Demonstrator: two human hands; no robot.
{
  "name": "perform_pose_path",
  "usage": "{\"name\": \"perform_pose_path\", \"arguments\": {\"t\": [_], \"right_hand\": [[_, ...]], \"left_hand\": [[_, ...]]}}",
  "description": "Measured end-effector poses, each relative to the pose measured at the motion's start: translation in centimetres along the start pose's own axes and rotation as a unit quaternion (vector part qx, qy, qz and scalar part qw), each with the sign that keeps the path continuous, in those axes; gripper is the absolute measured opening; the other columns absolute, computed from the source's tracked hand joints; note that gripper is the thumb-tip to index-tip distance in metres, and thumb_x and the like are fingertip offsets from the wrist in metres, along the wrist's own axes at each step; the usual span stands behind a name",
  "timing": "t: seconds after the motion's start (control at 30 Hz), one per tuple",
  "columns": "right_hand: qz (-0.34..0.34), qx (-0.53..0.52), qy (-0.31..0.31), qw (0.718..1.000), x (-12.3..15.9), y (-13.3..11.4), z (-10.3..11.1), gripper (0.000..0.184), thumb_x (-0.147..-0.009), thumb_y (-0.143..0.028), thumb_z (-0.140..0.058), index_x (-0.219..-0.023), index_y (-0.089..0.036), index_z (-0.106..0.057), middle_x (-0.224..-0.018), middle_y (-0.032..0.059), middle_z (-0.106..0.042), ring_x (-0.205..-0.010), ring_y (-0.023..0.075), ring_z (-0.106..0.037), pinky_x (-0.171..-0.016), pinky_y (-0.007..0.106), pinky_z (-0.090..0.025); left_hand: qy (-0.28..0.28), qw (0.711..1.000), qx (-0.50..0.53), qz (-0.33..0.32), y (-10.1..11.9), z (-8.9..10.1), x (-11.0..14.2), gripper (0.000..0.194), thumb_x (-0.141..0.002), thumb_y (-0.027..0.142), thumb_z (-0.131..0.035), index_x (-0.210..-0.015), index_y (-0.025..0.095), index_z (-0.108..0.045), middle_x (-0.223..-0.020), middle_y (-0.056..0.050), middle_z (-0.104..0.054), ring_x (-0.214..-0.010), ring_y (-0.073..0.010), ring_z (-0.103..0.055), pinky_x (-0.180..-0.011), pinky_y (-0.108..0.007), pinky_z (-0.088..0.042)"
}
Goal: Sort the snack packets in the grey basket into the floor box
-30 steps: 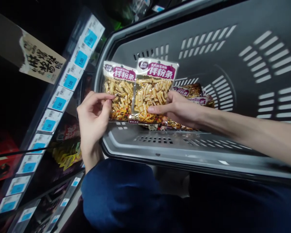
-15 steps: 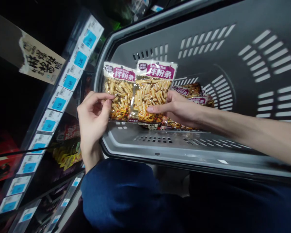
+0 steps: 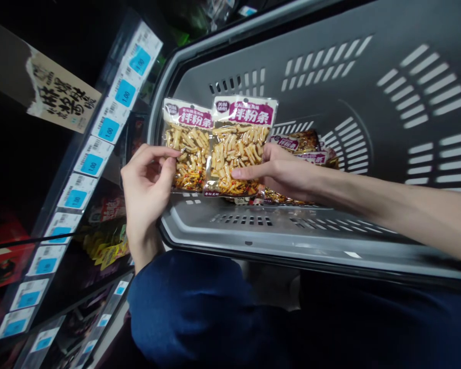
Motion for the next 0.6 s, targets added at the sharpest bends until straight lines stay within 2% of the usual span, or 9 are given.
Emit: {"name": "perform_pose_path", "arguments": {"t": [0.1, 0.17, 0.27, 0.37, 0.5, 0.6], "right_hand": [[0.003, -0.016, 0.011, 1.0, -0.1, -0.1, -0.2, 0.05, -0.074, -0.006, -0.085, -0.121, -0.017, -0.073, -0.136, 0.0083, -0.069, -0.126, 0.0298, -0.067, -0.115, 0.042, -0.056], [0.002, -0.026, 0.022, 0.999, -0.1, -0.1, -0.5, 0.051, -0.072, -0.008, -0.087, -0.12, -0.018, -0.074, -0.136, 0.008, -0.069, -0.128, 0.0315, -0.066, -0.115, 0.045, -0.056], [-0.006, -0.032, 0.026, 0.999, 0.2, -0.1, -1.3, 0.044, -0.078, -0.011, -0.083, -0.12, -0.021, -0.073, -0.137, 0.0073, -0.068, -0.133, 0.0305, -0.062, -0.117, 0.045, -0.054], [-0.018, -0.058, 0.013, 0.998, 0.7, 0.0, -2.0, 0.042, -0.084, -0.013, -0.079, -0.123, -0.025, -0.071, -0.14, 0.0065, -0.067, -0.137, 0.0303, -0.059, -0.116, 0.047, -0.055], [0.009, -0.033, 0.042, 0.999, 0.5, -0.4, -1.7, 0.045, -0.082, -0.019, -0.083, -0.123, -0.03, -0.068, -0.14, 0.0047, -0.066, -0.133, 0.0324, -0.062, -0.111, 0.052, -0.059], [0.04, 0.033, 0.103, 0.993, 0.0, -1.1, -1.1, 0.056, -0.072, -0.027, -0.093, -0.121, -0.032, -0.065, -0.138, 0.0065, -0.066, -0.121, 0.0357, -0.068, -0.099, 0.055, -0.065]], "left_hand": [[0.002, 1.0, 0.003, -0.01, 0.1, 0.0, 0.0, 0.015, -0.095, 0.013, -0.063, -0.096, 0.02, -0.076, -0.082, 0.0, -0.058, -0.07, -0.009, -0.053, -0.056, -0.021, -0.038], [-0.007, 0.998, 0.006, -0.055, 0.8, 0.0, 0.2, 0.015, -0.095, 0.011, -0.063, -0.094, 0.021, -0.075, -0.08, 0.0, -0.058, -0.07, -0.0103, -0.052, -0.057, -0.024, -0.04], [-0.062, 0.986, 0.016, -0.156, 2.3, -0.3, 0.7, 0.018, -0.096, 0.009, -0.062, -0.096, 0.022, -0.074, -0.078, 0.0, -0.061, -0.07, -0.0113, -0.054, -0.063, -0.027, -0.046], [-0.12, 0.972, 0.051, -0.197, 3.1, -0.7, 1.2, 0.018, -0.096, 0.008, -0.061, -0.101, 0.021, -0.072, -0.086, 0.0, -0.068, -0.073, -0.0106, -0.06, -0.067, -0.026, -0.05], [-0.184, 0.961, 0.132, -0.156, 3.3, -1.4, 1.7, 0.022, -0.099, 0.016, -0.064, -0.121, 0.02, -0.063, -0.099, -0.001, -0.072, -0.081, -0.0091, -0.067, -0.077, -0.023, -0.055], [-0.238, 0.952, 0.179, -0.078, 3.7, -2.5, 2.1, 0.031, -0.105, 0.022, -0.056, -0.134, 0.02, -0.049, -0.1, -0.003, -0.071, -0.093, -0.0117, -0.071, -0.089, -0.026, -0.057]]}}
Point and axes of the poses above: each hand's wrist, its own x-axis away from the middle knuckle, its own z-axis out of the back of the hand, y = z × x, the point moved 5 cm from there along -x, towards the middle knuckle
